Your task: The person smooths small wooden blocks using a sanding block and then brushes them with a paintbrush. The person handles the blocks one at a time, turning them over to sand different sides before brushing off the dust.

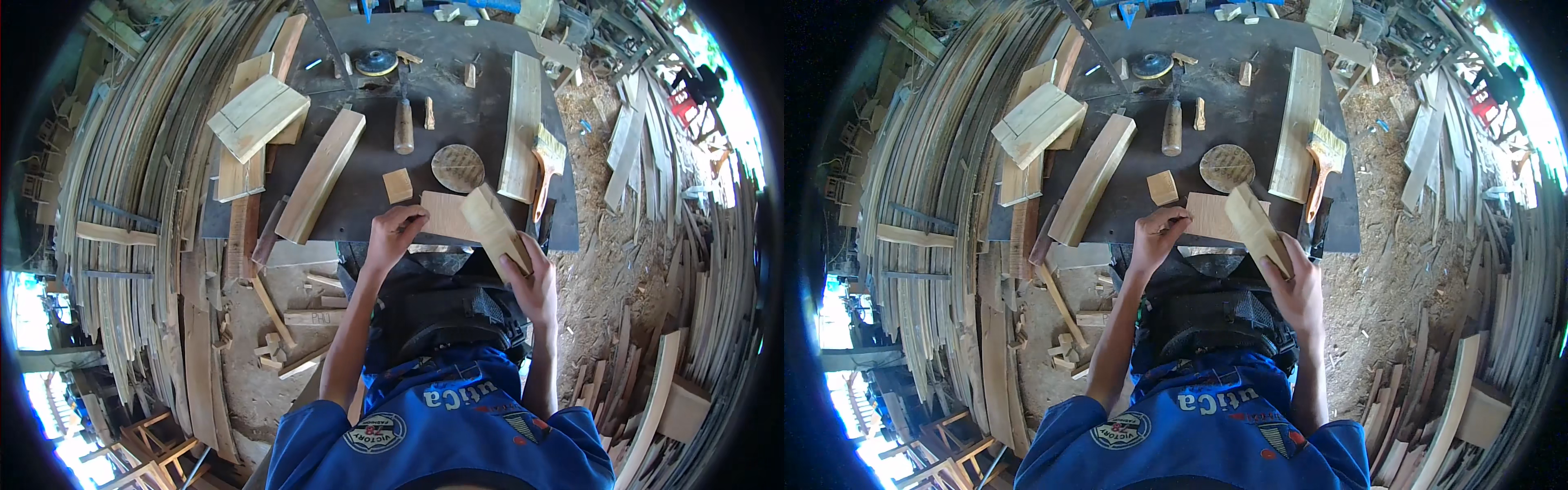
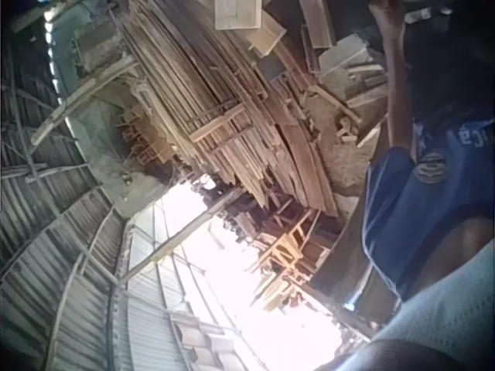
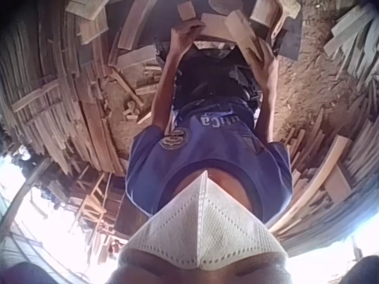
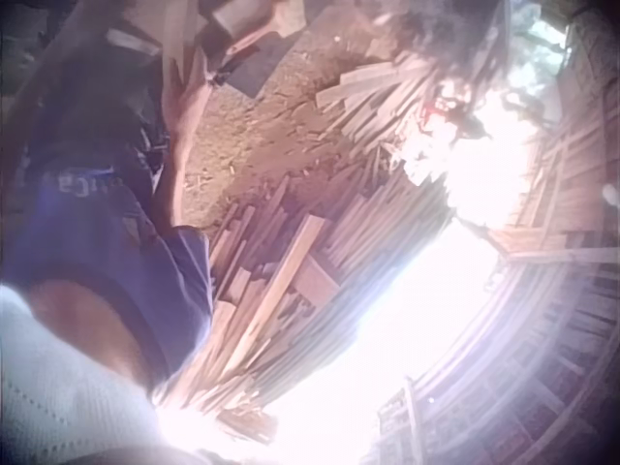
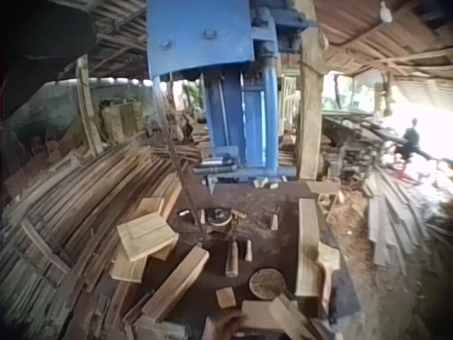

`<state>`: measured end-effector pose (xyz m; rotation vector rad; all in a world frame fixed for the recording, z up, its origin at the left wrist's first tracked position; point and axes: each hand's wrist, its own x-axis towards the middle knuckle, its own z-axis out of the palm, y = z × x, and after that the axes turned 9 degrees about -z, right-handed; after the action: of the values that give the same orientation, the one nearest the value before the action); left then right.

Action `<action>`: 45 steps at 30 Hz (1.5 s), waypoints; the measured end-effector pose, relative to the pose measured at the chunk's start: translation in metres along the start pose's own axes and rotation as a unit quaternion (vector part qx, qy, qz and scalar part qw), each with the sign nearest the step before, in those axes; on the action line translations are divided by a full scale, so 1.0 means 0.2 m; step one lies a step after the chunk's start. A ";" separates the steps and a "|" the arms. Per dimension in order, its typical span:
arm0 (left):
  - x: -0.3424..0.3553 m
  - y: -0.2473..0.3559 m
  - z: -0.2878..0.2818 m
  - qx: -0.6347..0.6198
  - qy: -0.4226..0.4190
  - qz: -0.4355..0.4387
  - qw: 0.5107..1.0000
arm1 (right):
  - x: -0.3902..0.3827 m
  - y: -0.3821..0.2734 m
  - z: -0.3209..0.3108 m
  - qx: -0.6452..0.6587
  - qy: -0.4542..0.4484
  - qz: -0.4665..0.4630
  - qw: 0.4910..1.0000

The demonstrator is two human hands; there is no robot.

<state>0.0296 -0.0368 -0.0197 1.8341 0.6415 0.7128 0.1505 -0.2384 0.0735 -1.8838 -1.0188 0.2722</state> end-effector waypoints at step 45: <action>-0.04 0.02 0.00 0.225 0.124 0.112 0.960 | 0.08 -0.19 0.20 -0.110 -0.074 -0.134 0.982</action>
<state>0.0239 -0.0437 -0.0174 2.2820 0.8159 1.0213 0.1186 -0.1932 0.0866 -1.9147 -1.4374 0.1469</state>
